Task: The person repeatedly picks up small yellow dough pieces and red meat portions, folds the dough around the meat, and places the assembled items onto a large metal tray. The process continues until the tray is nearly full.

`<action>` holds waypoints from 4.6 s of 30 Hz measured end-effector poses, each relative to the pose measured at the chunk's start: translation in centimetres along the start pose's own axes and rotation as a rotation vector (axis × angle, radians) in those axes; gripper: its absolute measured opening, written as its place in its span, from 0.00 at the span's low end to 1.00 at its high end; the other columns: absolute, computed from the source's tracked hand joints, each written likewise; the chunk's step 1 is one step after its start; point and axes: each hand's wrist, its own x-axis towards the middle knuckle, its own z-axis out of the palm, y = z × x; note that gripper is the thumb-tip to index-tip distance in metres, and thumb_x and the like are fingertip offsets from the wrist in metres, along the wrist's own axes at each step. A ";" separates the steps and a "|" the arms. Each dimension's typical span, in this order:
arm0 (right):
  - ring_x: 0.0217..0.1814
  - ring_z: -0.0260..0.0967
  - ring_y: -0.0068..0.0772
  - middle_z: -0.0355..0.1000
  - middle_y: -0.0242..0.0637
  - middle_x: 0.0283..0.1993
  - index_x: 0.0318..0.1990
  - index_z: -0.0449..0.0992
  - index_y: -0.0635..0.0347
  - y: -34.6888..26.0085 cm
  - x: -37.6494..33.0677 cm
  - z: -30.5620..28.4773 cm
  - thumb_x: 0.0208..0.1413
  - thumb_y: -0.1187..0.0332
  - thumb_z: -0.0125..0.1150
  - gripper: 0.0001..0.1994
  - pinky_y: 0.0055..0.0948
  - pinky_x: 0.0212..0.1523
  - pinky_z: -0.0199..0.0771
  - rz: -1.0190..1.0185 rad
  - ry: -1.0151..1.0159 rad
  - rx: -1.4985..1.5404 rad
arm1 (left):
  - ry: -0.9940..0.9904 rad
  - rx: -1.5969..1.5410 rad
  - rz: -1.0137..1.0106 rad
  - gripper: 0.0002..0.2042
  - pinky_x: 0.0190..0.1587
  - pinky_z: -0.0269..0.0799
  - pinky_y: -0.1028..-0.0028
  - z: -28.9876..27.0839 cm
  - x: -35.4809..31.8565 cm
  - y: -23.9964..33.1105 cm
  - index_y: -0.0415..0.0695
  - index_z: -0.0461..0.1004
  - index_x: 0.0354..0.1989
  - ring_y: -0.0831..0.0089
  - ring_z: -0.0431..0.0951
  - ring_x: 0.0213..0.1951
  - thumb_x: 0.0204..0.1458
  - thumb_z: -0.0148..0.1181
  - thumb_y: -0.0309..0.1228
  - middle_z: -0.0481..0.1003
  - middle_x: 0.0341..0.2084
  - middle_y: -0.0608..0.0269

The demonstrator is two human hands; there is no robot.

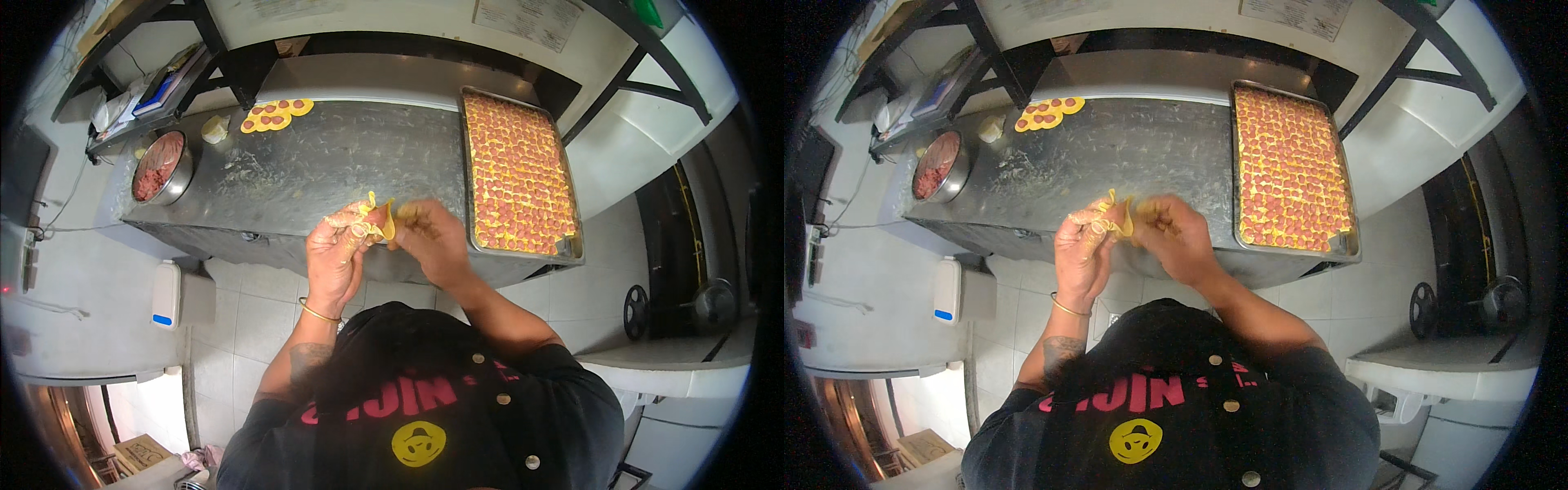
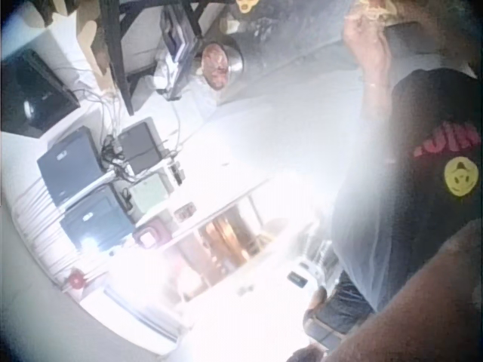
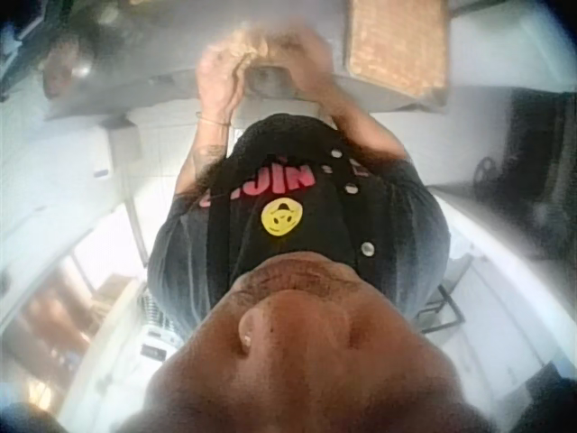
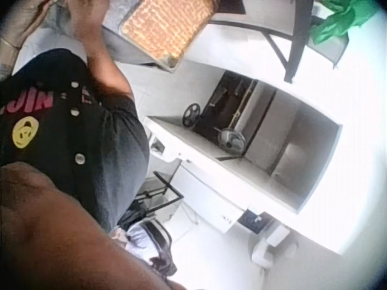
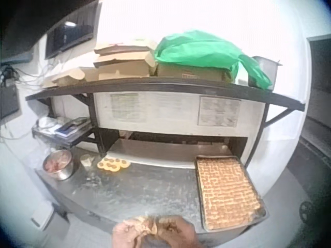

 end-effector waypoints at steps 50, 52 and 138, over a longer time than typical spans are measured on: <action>0.40 0.78 0.41 0.77 0.38 0.37 0.47 0.77 0.58 -4.9 -7.5 -23.2 0.48 0.66 0.76 0.19 0.40 0.42 0.77 -0.097 0.296 -0.595 | -0.148 -0.184 -0.866 0.26 0.65 0.68 0.54 16.8 -0.2 -18.8 0.41 0.65 0.69 0.60 0.71 0.65 0.70 0.49 0.46 0.71 0.66 0.53; 0.42 0.78 0.44 0.79 0.40 0.39 0.47 0.78 0.57 -4.3 -8.0 -26.0 0.48 0.68 0.75 0.18 0.41 0.45 0.77 -0.221 0.225 -0.571 | -0.140 -0.225 -0.910 0.27 0.67 0.66 0.52 19.1 0.0 -19.9 0.40 0.65 0.69 0.58 0.69 0.67 0.71 0.47 0.47 0.69 0.68 0.53; 0.35 0.80 0.43 0.80 0.48 0.35 0.49 0.82 0.60 -4.7 2.8 -34.5 0.60 0.59 0.67 0.16 0.39 0.39 0.77 0.159 0.133 -1.141 | 0.362 0.494 -0.296 0.14 0.53 0.78 0.63 1.3 3.5 -12.1 0.43 0.78 0.53 0.63 0.83 0.50 0.67 0.61 0.38 0.82 0.44 0.60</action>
